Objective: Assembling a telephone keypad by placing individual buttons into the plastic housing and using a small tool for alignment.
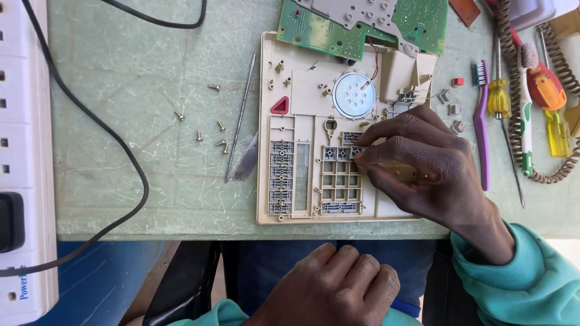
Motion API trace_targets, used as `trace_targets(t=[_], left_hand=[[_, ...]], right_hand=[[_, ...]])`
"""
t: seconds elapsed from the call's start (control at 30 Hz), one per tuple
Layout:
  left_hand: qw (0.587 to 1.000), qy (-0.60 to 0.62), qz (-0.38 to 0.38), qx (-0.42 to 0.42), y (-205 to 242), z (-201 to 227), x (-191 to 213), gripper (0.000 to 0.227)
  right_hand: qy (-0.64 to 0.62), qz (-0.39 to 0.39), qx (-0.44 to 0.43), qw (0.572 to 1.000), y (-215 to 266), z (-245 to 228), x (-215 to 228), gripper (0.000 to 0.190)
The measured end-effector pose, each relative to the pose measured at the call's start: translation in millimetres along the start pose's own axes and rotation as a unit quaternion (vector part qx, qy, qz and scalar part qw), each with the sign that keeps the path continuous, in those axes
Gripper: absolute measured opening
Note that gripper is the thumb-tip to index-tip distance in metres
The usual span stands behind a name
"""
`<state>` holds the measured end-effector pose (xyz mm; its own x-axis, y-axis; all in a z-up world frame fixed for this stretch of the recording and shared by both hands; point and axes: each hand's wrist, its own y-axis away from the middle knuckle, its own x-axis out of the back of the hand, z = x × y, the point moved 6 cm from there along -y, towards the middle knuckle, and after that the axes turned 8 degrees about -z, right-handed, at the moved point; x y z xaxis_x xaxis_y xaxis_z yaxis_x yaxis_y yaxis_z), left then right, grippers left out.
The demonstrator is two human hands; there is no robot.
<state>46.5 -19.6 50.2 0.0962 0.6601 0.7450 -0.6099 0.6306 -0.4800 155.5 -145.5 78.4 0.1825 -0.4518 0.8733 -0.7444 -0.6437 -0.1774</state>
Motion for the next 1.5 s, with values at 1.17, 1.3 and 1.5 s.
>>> trace_targets(t=[1.17, 1.3, 1.5], left_hand=[[0.998, -0.016, -0.05, -0.026, 10, -7, -21, 0.012], [0.995, 0.028, -0.094, 0.001, 14, -13, -26, 0.018], [0.994, 0.006, -0.109, 0.027, 24, -17, -36, 0.027]], right_hand=[[0.044, 0.137, -0.25, 0.958, 119, 53, 94, 0.011], [0.068, 0.09, -0.264, 0.958, 126, 59, 80, 0.012], [0.06, 0.104, -0.215, 0.969, 134, 72, 80, 0.016]])
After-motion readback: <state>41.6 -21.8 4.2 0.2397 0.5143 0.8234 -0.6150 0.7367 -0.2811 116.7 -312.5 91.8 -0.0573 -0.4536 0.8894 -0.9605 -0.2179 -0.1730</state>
